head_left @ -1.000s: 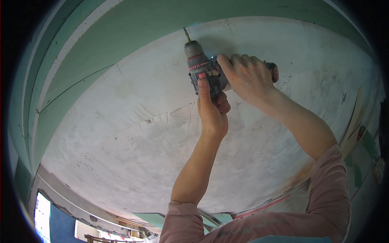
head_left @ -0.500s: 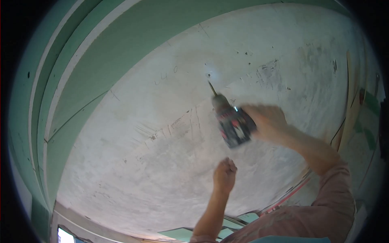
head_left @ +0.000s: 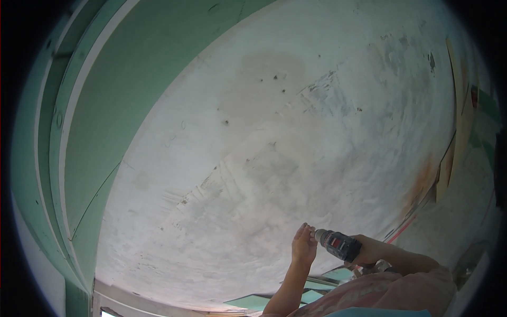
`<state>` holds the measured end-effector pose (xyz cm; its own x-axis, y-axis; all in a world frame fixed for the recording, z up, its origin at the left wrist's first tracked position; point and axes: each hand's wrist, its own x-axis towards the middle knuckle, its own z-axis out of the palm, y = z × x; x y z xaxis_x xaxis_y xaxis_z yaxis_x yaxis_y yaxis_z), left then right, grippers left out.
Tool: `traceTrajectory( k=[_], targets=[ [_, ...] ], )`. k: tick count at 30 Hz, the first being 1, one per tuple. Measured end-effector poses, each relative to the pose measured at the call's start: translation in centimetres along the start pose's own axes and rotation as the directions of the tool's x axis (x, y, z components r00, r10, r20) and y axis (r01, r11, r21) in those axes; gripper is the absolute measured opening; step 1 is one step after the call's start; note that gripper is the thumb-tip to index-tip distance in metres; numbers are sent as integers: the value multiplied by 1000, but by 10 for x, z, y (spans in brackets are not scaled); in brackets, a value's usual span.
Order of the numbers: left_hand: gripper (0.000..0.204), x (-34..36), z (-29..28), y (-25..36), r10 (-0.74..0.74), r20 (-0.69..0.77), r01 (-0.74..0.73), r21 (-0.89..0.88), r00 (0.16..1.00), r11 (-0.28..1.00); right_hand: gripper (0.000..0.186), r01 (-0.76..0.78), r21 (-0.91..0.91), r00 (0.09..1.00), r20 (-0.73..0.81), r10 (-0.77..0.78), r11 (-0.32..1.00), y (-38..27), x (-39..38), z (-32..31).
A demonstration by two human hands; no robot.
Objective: Drilling screws into green drywall boards to secure them to a frame during a renovation.
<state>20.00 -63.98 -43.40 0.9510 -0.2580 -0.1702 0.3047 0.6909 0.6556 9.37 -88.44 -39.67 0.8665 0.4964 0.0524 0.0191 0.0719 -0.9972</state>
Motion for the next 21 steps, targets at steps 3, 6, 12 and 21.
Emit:
traceTrajectory(
  k=[3, 6, 12, 21],
  targets=[
    [19, 9, 28, -26, 46, -56, -47, -11, 997, 999, 33, -25, -17, 997, 79, 27, 1000, 8, -10, -42],
    [25, 18, 70, -64, 82, -177, -97, -77, 981, 992, 27, -119, -11, 987, 105, 119, 993, 26, -24, -95],
    [43, 28, 150, -104, 217, -294, -176, 160, 931, 971, 28, -118, -138, 961, 235, 148, 983, -11, -45, -185],
    [59, 55, 230, -57, 485, 51, -461, 409, 873, 787, 48, 241, -969, 746, 219, -629, -52, -133, -7, -204]
  ],
)
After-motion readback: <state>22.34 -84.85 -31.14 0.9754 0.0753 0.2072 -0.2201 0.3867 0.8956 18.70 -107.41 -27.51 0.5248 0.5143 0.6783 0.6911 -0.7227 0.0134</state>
